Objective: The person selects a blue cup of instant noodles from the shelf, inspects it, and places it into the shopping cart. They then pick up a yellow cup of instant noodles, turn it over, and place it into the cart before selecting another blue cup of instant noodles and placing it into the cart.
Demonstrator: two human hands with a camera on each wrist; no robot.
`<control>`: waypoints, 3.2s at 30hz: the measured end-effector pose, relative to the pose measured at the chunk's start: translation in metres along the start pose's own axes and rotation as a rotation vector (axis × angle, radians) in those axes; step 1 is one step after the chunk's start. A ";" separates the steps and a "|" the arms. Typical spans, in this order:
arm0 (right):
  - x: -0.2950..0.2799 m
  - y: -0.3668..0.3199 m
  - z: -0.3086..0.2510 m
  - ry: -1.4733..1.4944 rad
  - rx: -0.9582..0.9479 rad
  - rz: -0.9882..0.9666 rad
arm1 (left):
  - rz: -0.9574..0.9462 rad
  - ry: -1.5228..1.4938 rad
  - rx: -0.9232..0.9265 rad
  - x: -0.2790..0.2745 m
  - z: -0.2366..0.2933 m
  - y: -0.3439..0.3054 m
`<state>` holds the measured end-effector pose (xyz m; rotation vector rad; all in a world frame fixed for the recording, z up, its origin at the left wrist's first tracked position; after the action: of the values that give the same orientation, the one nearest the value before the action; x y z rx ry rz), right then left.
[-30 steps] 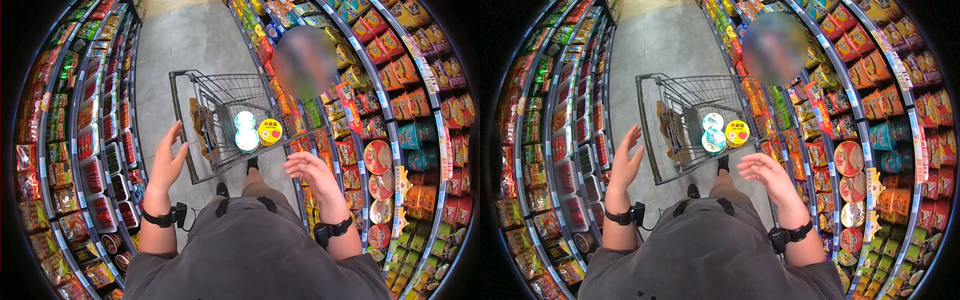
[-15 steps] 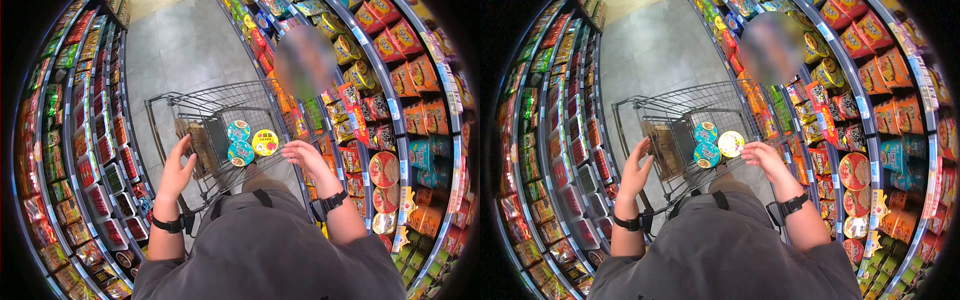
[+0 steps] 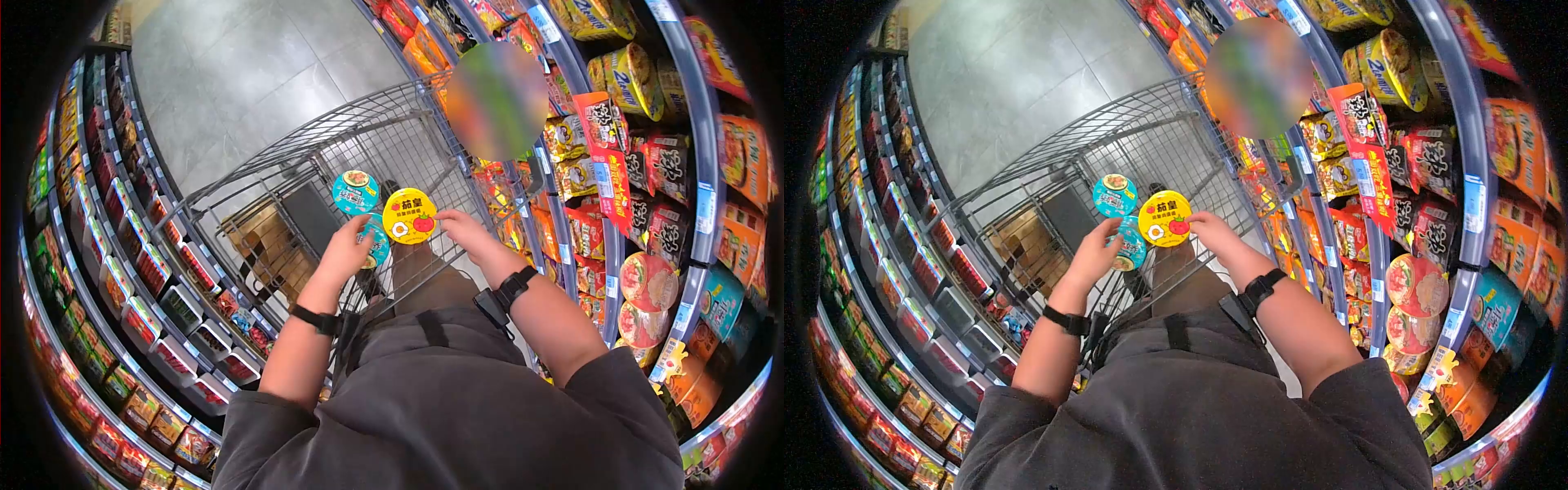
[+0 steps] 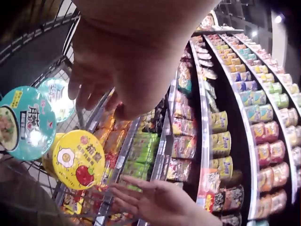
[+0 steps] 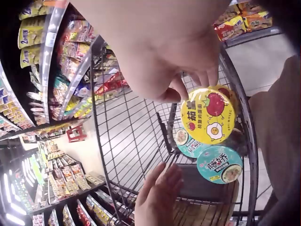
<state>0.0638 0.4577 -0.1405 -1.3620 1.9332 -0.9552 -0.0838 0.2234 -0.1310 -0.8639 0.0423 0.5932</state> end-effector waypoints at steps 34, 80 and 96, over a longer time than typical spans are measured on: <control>0.043 -0.078 -0.102 -0.723 -0.511 0.036 | 0.066 -0.209 0.250 -0.057 0.062 -0.107; 0.018 -0.492 0.107 0.353 -0.702 -0.066 | -0.340 0.137 0.893 0.099 0.128 -0.418; -0.160 -0.666 0.313 0.570 -0.908 0.313 | -0.755 0.245 0.971 0.421 0.254 -0.464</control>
<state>0.7140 0.3931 0.2332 -1.2036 3.1384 -0.2935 0.4541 0.3748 0.2496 0.0394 0.1979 -0.2666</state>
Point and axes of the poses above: each hand's wrist, its own y-axis towards the middle knuckle, its own x-axis out of the palm, z = x × y, the point moved 4 cm from there along y, towards the middle knuckle, and after that the axes turned 7 degrees about -x, right-handed, at the moved point
